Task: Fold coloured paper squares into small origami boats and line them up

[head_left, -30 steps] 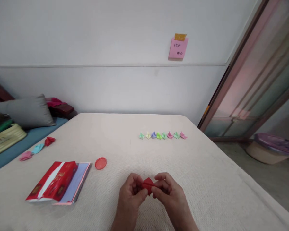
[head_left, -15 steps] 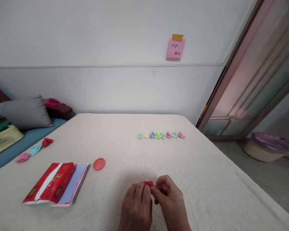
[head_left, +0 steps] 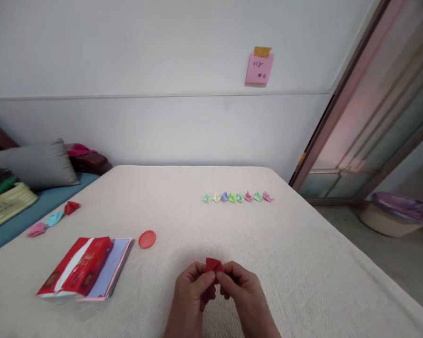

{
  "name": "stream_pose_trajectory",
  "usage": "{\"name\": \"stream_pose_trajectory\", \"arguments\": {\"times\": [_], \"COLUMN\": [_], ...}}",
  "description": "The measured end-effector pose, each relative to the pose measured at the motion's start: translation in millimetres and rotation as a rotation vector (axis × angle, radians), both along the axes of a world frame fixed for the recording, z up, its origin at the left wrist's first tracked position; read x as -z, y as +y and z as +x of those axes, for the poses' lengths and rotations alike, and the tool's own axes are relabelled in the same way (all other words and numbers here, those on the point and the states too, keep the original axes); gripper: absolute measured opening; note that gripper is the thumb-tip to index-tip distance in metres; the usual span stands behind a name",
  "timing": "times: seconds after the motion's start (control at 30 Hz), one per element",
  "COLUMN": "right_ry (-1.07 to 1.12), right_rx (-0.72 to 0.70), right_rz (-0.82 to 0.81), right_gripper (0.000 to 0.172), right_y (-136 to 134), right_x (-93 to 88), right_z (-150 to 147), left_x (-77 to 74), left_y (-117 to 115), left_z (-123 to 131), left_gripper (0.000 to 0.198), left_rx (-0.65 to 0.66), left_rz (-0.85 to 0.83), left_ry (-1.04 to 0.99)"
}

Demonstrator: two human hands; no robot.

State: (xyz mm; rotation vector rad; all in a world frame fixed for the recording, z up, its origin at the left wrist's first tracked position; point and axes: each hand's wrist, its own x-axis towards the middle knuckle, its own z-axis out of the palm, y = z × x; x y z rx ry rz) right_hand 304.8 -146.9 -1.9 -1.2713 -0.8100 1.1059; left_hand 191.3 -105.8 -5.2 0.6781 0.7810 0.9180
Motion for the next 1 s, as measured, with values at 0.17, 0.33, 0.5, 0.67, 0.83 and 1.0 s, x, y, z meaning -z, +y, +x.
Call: {"name": "stream_pose_trajectory", "arguments": {"times": [0.17, 0.33, 0.5, 0.67, 0.83, 1.0], "right_ry": [0.086, 0.13, 0.116, 0.064, 0.025, -0.132], "right_rx": [0.064, 0.02, -0.023, -0.001, -0.046, -0.151], "right_rz": [-0.016, -0.034, 0.032, 0.084, 0.178, 0.281], "right_gripper": [0.015, 0.016, 0.004, 0.008, 0.019, 0.024], "right_y": [-3.5, -3.3, -2.7, -6.0, -7.5, -9.4], "right_x": [-2.3, -6.2, -4.3, -8.0, -8.2, -11.3], "right_z": [2.4, 6.9, 5.1, 4.3, 7.6, 14.8], "left_x": [-6.9, -12.2, -7.8, -10.5, -9.7, -11.2], "left_y": [0.3, 5.1, 7.3, 2.3, -2.3, -2.4], "left_z": [-2.2, -5.6, -4.7, -6.4, -8.8, -9.6], "left_gripper": [0.008, 0.006, 0.008, 0.007, 0.01, 0.011], "left_rx": [0.155, 0.163, 0.108, 0.103, 0.108, 0.084], "left_rz": [0.116, 0.165, 0.28, 0.323, 0.304, 0.244], "left_ry": [0.119, 0.117, 0.211, 0.126, 0.025, -0.043]}}
